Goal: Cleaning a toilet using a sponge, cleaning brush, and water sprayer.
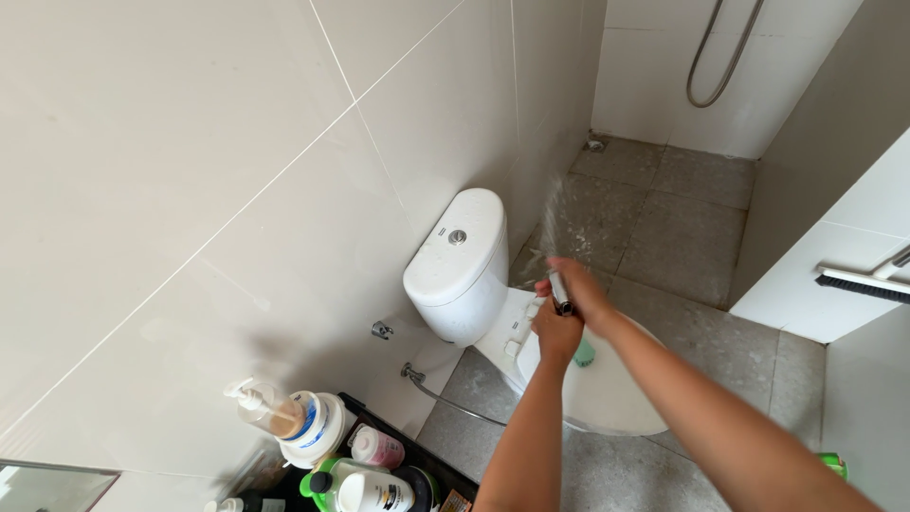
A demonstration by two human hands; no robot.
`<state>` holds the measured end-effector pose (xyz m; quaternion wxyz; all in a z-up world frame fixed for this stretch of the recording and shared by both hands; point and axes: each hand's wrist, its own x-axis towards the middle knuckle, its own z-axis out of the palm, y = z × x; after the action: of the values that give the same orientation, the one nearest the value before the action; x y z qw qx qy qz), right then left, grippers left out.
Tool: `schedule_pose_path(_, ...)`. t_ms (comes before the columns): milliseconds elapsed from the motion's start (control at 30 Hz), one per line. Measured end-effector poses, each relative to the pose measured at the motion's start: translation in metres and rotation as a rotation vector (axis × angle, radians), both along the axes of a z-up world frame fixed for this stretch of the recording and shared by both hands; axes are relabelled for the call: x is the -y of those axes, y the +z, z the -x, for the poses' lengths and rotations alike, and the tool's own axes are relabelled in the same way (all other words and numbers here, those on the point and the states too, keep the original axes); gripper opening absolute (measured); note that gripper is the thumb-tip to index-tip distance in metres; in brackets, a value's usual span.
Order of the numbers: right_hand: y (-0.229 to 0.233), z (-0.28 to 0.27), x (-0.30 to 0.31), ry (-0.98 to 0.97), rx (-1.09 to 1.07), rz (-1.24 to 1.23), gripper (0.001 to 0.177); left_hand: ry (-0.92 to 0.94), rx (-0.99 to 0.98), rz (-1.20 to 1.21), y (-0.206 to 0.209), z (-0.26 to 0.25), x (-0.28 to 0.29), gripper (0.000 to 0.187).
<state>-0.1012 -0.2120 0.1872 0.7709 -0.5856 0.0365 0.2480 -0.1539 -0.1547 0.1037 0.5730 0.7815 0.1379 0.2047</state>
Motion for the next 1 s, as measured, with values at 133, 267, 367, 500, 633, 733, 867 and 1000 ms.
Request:
schedule_pose_path(133,0.04,0.047,-0.008,0.129,0.27,0.273,0.066,-0.07,-0.334,0.498,0.01,-0.012,-0.011,0.03)
schedule_pose_path(267,0.027,0.04,0.002,-0.041,0.335,0.22,0.052,-0.351,-0.256,0.643,0.008,-0.025,-0.027,0.056)
schedule_pose_path(367,0.009,0.024,0.013,-0.195,0.47,0.248,0.055,-0.509,-0.349,0.147,0.008,-0.034,-0.035,0.092)
schedule_pose_path(500,0.017,0.033,-0.006,-0.306,0.566,0.359,0.054,-0.299,-0.105,0.613,-0.031,-0.067,-0.067,0.047)
schedule_pose_path(633,0.051,0.074,-0.033,-0.156,0.475,0.48,0.051,-0.016,-0.146,1.3,-0.06,-0.084,-0.098,0.043)
schedule_pose_path(733,0.038,0.086,-0.039,-0.095,0.871,0.493,0.044,-0.079,-0.099,1.441,-0.068,-0.098,-0.116,0.043)
schedule_pose_path(867,0.059,0.105,-0.042,0.001,0.601,0.512,0.046,-0.083,-0.041,1.403,-0.104,-0.122,-0.13,0.045)
schedule_pose_path(1000,0.058,0.104,-0.044,-0.013,0.642,0.466,0.043,0.035,-0.094,1.338,-0.122,-0.133,-0.133,0.046)
